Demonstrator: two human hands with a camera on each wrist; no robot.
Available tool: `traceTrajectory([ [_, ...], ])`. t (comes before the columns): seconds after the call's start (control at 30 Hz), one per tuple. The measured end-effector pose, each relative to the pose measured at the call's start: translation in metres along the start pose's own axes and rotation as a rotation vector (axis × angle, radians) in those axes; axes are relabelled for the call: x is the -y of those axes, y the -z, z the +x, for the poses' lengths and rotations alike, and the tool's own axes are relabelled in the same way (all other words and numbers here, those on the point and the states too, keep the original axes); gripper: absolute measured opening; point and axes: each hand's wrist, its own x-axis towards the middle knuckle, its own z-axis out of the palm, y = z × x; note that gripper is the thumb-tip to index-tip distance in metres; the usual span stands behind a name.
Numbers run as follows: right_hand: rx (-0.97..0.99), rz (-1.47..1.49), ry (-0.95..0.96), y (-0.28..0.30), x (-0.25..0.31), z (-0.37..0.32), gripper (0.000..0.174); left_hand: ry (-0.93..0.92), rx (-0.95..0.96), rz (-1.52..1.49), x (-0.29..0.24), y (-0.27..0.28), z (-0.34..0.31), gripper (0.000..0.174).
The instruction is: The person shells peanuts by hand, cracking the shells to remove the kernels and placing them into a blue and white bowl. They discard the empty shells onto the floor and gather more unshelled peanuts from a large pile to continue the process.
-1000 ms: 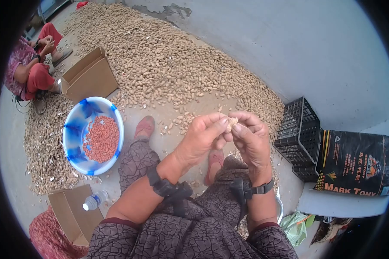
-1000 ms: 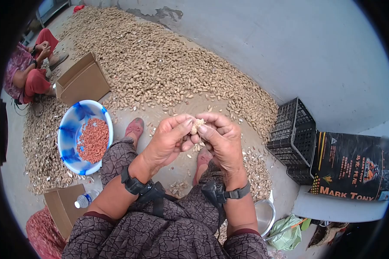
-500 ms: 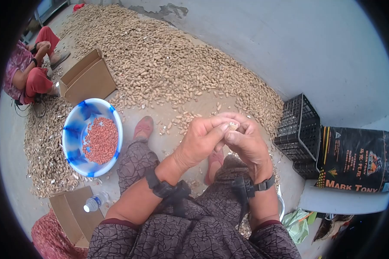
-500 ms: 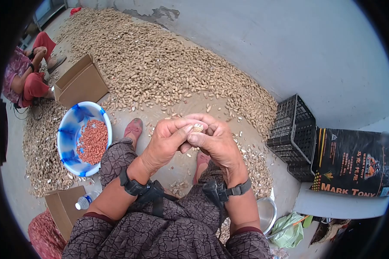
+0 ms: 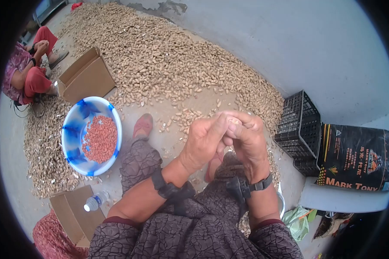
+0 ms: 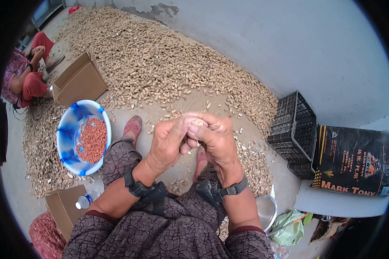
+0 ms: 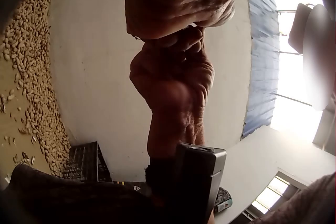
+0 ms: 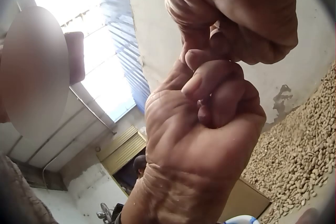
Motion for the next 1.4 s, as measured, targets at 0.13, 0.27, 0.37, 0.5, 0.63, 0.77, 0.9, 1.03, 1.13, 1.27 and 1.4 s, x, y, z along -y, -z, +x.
traceTrajectory([
  [0.13,-0.021,0.046,-0.035,0.006,-0.006,0.003,0.026,0.014,0.01,-0.055,-0.003,0.0,0.004,0.033],
  [0.27,-0.051,0.048,-0.068,0.01,-0.003,0.005,0.023,0.105,0.005,-0.275,-0.006,-0.002,0.007,0.03],
  [0.37,-0.088,-0.079,-0.082,-0.004,0.006,0.006,0.021,0.072,-0.069,-0.256,0.002,-0.004,0.01,0.03],
  [0.5,-0.147,-0.108,-0.096,0.005,0.001,0.009,0.018,0.021,-0.129,-0.208,0.009,-0.005,0.012,0.028],
  [0.63,-0.136,-0.128,-0.122,0.007,0.0,0.013,0.013,0.109,-0.167,-0.308,0.005,-0.006,0.012,0.027],
  [0.77,-0.147,-0.176,-0.098,0.001,0.003,0.014,0.012,0.174,-0.168,-0.458,0.007,-0.006,0.014,0.025],
  [0.9,-0.211,-0.152,-0.045,0.0,0.006,0.011,0.012,0.348,-0.104,-0.757,0.021,0.006,0.009,0.029],
  [1.03,-0.249,-0.272,-0.039,0.006,0.0,0.01,0.011,0.491,-0.39,-0.862,0.018,0.0,0.011,0.028],
  [1.13,-0.252,-0.384,0.005,0.009,-0.004,0.01,0.012,0.456,-0.414,-0.589,0.012,0.0,0.011,0.026],
  [1.27,-0.268,-0.481,-0.002,0.008,-0.004,0.009,0.013,0.267,-0.307,-0.186,0.01,0.001,0.015,0.02],
  [1.4,-0.267,-0.532,0.02,0.007,-0.004,0.008,0.012,0.241,-0.252,-0.079,0.011,0.004,0.016,0.016],
])
